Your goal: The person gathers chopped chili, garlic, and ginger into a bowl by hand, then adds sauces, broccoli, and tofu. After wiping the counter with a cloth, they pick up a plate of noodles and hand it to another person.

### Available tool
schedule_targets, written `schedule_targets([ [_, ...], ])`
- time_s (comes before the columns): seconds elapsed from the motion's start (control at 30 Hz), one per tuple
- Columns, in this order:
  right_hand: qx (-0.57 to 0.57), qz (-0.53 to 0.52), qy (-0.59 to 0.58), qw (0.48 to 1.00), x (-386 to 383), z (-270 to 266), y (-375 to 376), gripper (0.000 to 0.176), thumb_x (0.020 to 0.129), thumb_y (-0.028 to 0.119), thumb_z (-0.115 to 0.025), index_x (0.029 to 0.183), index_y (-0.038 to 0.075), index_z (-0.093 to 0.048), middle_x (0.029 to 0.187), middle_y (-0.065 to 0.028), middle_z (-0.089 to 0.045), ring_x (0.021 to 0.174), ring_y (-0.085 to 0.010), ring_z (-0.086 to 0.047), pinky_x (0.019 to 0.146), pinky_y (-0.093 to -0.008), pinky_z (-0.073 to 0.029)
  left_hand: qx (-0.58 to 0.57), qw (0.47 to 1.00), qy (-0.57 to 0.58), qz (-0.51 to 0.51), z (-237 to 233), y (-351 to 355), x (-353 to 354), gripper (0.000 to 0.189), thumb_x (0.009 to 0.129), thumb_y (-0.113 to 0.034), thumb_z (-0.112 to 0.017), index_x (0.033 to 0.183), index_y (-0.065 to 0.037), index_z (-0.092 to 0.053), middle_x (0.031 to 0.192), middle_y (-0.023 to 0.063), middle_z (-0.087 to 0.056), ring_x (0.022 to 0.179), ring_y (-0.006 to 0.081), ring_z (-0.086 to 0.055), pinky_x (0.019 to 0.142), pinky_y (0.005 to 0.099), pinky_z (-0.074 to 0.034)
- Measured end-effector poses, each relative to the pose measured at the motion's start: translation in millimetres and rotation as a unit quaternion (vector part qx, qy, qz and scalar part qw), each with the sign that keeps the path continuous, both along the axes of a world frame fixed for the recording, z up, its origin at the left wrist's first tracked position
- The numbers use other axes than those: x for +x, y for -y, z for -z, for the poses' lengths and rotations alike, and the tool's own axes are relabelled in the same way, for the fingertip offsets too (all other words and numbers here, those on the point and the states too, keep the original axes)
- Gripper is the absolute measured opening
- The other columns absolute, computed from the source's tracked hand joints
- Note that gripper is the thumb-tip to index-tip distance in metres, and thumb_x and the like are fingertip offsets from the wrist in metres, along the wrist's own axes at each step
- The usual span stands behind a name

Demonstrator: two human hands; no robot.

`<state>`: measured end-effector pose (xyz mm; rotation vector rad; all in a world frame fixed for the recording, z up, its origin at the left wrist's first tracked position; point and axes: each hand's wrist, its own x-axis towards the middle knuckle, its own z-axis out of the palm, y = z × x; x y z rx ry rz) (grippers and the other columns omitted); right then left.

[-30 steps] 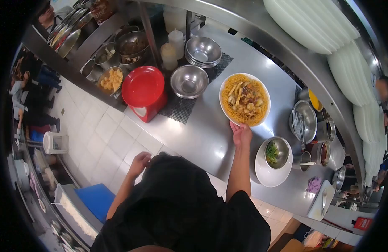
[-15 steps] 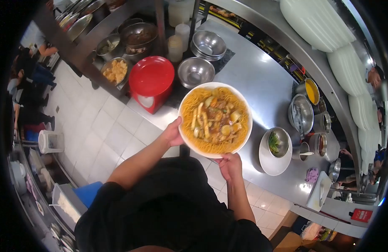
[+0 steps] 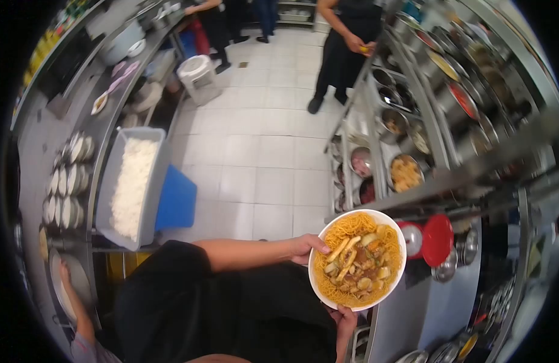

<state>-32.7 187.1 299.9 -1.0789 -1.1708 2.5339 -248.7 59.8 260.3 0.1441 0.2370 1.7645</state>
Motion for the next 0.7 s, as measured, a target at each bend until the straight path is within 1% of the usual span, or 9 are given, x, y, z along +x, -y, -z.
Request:
schedule_targets([
  [0.03,0.000,-0.017,0.003,1.000,-30,13,19,0.062,0.069,0.004,-0.054,0.126,-0.004,-0.031,0.120,-0.0187,-0.047,0.105,-0.0326,-0.052,0.086,-0.0500,-0.045,0.000,1.000,0.003,-0.017,15,34,-23,0.054,0.073,-0.013,-0.060,0.122,0.001,-0.044,0.116,0.0163,-0.054,0.105,0.0260,-0.053,0.095,0.0388,-0.038],
  [0.1,0.026,-0.117,0.037,0.992,-65,18,32,0.053,0.069,0.005,-0.055,0.118,-0.006,-0.042,0.109,-0.0170,-0.056,0.098,-0.0300,-0.056,0.090,-0.0398,-0.043,-0.044,0.996,0.014,-0.073,20,76,-45,0.054,0.073,-0.012,-0.059,0.122,0.001,-0.043,0.116,0.0162,-0.054,0.105,0.0261,-0.053,0.096,0.0392,-0.038],
  [0.23,-0.061,-0.225,-0.025,0.972,-129,8,41,0.053,0.073,0.004,-0.053,0.122,-0.006,-0.037,0.116,-0.0197,-0.051,0.102,-0.0328,-0.054,0.090,-0.0440,-0.043,-0.041,0.982,0.031,-0.182,10,118,-63,0.050,0.074,-0.012,-0.056,0.121,0.001,-0.044,0.115,0.0149,-0.054,0.104,0.0246,-0.054,0.095,0.0385,-0.039],
  [0.4,-0.022,-0.318,-0.042,0.947,-246,-6,80,0.043,0.079,0.009,-0.050,0.118,-0.007,-0.041,0.109,-0.0189,-0.055,0.098,-0.0313,-0.056,0.083,-0.0449,-0.048,-0.019,0.952,0.064,-0.298,20,178,-129,0.051,0.074,-0.015,-0.055,0.121,0.002,-0.042,0.116,0.0176,-0.053,0.104,0.0288,-0.053,0.095,0.0411,-0.039],
  [0.47,0.002,-0.458,-0.039,0.888,-294,3,71,0.044,0.083,0.018,-0.055,0.119,-0.004,-0.042,0.113,-0.0157,-0.054,0.100,-0.0259,-0.056,0.084,-0.0387,-0.047,-0.014,0.940,0.061,-0.335,24,200,-157,0.053,0.073,-0.015,-0.055,0.121,0.002,-0.042,0.116,0.0181,-0.052,0.104,0.0296,-0.053,0.095,0.0422,-0.039],
  [0.5,0.004,-0.461,-0.049,0.886,-326,7,68,0.044,0.083,0.018,-0.055,0.119,-0.004,-0.042,0.113,-0.0157,-0.054,0.100,-0.0259,-0.056,0.084,-0.0387,-0.047,-0.011,0.927,0.062,-0.369,26,213,-176,0.054,0.072,-0.015,-0.055,0.121,0.002,-0.042,0.116,0.0187,-0.052,0.104,0.0304,-0.053,0.095,0.0433,-0.039],
  [0.57,0.100,-0.592,-0.054,0.798,-391,9,70,0.044,0.083,0.020,-0.057,0.119,-0.002,-0.044,0.112,-0.0152,-0.055,0.101,-0.0248,-0.056,0.084,-0.0359,-0.046,-0.017,0.913,0.053,-0.404,39,241,-214,0.055,0.071,-0.016,-0.056,0.121,0.003,-0.041,0.116,0.0191,-0.052,0.104,0.0312,-0.053,0.095,0.0441,-0.039],
  [0.63,0.142,-0.604,-0.066,0.781,-454,7,75,0.045,0.082,0.021,-0.058,0.118,-0.002,-0.045,0.112,-0.0152,-0.055,0.100,-0.0249,-0.056,0.083,-0.0352,-0.046,-0.019,0.892,0.046,-0.449,40,271,-250,0.057,0.069,-0.017,-0.056,0.121,0.003,-0.041,0.116,0.0195,-0.052,0.104,0.0321,-0.053,0.094,0.0450,-0.039],
  [0.7,0.397,-0.624,-0.035,0.673,-513,19,75,0.050,0.080,0.025,-0.060,0.119,-0.002,-0.045,0.111,-0.0167,-0.056,0.098,-0.0269,-0.057,0.081,-0.0354,-0.046,-0.050,0.855,0.028,-0.516,33,302,-279,0.060,0.067,-0.018,-0.057,0.121,0.003,-0.042,0.116,0.0195,-0.052,0.103,0.0330,-0.054,0.094,0.0454,-0.040],
])
